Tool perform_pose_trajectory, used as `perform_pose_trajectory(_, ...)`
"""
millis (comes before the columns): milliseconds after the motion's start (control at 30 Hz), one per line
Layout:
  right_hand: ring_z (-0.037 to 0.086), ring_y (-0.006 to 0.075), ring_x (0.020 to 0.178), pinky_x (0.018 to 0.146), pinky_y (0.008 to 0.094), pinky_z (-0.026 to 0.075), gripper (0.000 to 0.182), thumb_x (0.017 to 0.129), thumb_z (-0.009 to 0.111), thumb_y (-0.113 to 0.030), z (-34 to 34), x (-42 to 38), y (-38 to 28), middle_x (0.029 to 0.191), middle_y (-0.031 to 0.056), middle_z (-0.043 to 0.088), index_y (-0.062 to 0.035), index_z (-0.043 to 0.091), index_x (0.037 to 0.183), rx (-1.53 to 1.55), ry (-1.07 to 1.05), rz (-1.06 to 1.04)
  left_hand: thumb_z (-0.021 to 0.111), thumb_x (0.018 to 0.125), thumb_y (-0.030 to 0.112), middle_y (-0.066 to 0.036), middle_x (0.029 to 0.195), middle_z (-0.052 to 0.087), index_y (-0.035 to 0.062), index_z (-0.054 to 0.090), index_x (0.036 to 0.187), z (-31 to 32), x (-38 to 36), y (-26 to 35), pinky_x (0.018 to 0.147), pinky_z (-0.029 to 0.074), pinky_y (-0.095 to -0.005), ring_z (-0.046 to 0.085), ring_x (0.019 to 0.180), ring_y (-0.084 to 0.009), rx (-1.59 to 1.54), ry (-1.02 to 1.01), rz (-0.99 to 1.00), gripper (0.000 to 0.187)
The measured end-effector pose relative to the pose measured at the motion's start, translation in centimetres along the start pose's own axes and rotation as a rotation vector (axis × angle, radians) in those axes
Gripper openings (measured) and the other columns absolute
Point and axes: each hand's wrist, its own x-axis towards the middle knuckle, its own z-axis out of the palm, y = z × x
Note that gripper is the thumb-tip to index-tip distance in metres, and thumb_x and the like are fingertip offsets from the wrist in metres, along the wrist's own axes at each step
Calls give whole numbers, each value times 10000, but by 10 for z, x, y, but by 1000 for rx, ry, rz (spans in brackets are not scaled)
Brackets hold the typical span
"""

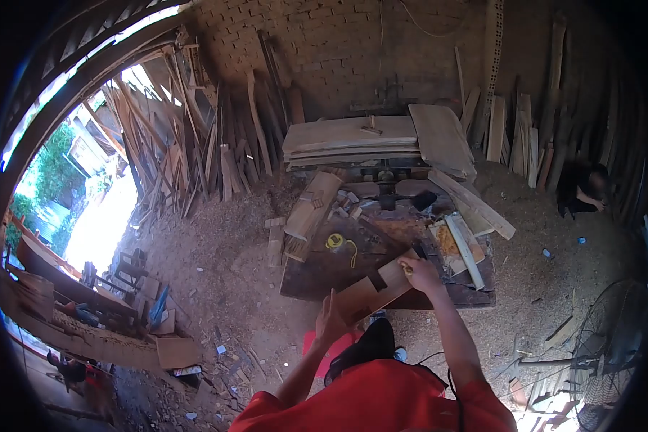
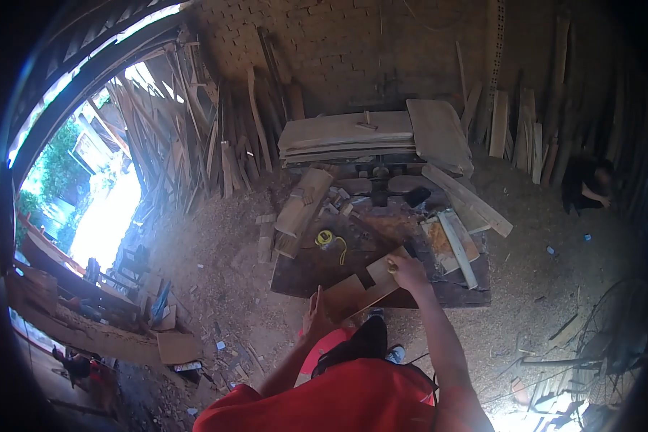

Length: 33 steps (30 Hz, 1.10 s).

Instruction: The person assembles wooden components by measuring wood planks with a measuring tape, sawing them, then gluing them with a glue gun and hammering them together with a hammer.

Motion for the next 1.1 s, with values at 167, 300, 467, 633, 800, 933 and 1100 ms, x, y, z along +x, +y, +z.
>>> perform_pose_trajectory(167, 705, 405, 1064, 896, 513, 555, 406, 887, 682, -115, 58, -6, 2, 1193, 149, 722, -186, 692, 1287, -310, -16, -274, 962, 626, 419, -240, 1509, 468, 50, 149, 1661, 3, -1, -3, 999, 548, -543, 575, 1295, -477, -1, 10, -16, 1367)
perform_pose_trajectory(300, 718, 404, 1006, 871, 517, 562, 339, 913, 666, -142, 12, -15, 12, 1053, 193, 738, -153, 713, 1248, 94, 59, -56, 961, 636, 440, -242, 1526, 456, 43, 149, 1659, 2, -6, 0, 956, 568, -547, 615, 1240, -482, -28, 10, -34, 1365)
perform_pose_trajectory(467, 722, 387, 1023, 864, 515, 569, 310, 948, 646, -179, 39, -25, -7, 1092, 190, 748, -163, 720, 1249, -171, 18, -42, 958, 646, 450, -252, 1525, 451, 26, 151, 1650, -1, -3, 3, 942, 572, -552, 612, 1238, -489, -22, 14, -15, 1356)
perform_pose_trajectory(633, 728, 384, 1018, 873, 517, 576, 372, 909, 629, -120, 22, -45, -7, 1066, 199, 749, -182, 727, 1262, 178, -11, -79, 956, 655, 438, -262, 1525, 444, 17, 125, 1648, 11, -7, -6, 954, 566, -557, 583, 1276, -492, -25, 15, -5, 1361)
perform_pose_trajectory(800, 740, 411, 906, 800, 520, 588, 350, 869, 639, -109, 56, -42, -1, 934, 190, 747, -167, 710, 1208, -190, 108, 41, 937, 687, 408, -266, 1527, 441, 19, 109, 1651, 9, -1, 4, 938, 570, -559, 580, 1277, -493, -32, 24, 8, 1329)
perform_pose_trajectory(933, 756, 374, 793, 660, 516, 597, 202, 871, 665, -157, 123, -53, -82, 852, 173, 732, -124, 671, 1070, -454, 1, -290, 892, 745, 374, -266, 1554, 418, 51, 107, 1661, 38, 7, -27, 862, 603, -532, 570, 1292, -487, -50, -45, -105, 1249)
perform_pose_trajectory(1100, 781, 344, 867, 752, 499, 612, 263, 895, 670, -190, 144, -33, -108, 909, 154, 770, -162, 698, 1155, -232, -118, -614, 868, 764, 365, -262, 1575, 398, 77, 62, 1676, 42, 4, -31, 808, 621, -511, 600, 1255, -470, 6, 42, 48, 1251)
